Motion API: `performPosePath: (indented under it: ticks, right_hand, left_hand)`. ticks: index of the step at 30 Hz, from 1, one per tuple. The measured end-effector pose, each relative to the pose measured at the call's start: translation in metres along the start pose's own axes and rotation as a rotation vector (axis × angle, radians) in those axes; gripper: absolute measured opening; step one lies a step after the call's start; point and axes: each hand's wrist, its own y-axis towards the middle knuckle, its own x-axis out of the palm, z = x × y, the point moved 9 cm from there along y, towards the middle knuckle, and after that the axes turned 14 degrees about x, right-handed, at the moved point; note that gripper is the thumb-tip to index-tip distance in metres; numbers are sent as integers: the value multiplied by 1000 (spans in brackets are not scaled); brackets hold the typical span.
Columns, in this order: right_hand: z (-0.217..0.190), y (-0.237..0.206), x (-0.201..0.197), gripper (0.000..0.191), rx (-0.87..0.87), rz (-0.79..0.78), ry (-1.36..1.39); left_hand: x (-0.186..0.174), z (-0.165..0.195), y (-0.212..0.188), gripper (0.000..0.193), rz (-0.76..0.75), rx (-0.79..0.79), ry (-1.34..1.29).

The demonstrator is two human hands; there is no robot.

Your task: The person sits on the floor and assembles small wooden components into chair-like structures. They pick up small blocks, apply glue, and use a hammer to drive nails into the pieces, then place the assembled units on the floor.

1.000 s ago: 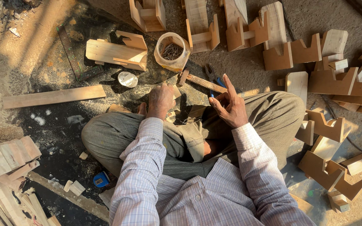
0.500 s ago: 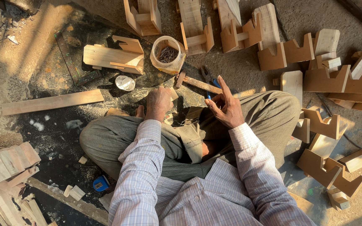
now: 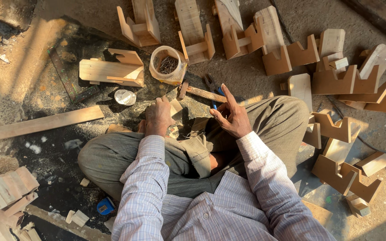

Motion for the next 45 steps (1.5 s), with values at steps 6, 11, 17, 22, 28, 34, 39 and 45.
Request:
performPosePath:
  ticks: [6, 11, 17, 22, 28, 34, 39, 45]
  right_hand:
    - [4, 0, -1, 92, 13, -4, 20]
    - [4, -2, -6, 91, -70, 41, 37]
    - [18, -1, -13, 88, 55, 33, 151]
    - [20, 1, -24, 85, 33, 61, 236]
    - [35, 4, -25, 91, 197, -139, 697]
    - [32, 0, -51, 95, 183, -142, 982]
    - [44, 4, -84, 93, 221, -47, 1009]
    - [48, 5, -119, 96, 199, 76, 990]
  left_hand:
    - [16, -11, 8, 61, -37, -36, 25]
    - [18, -6, 10, 55, -45, -41, 12]
    - [-4, 11, -2, 51, 65, 56, -36]
    - [-32, 40, -14, 54, 97, 169, -57]
    - [-88, 103, -39, 66, 241, 440, -48]
    - [-125, 164, -35, 57, 177, 537, 50]
    - [-145, 201, -31, 47, 253, 651, 46]
    - [-164, 232, -21, 49, 367, 785, -3]
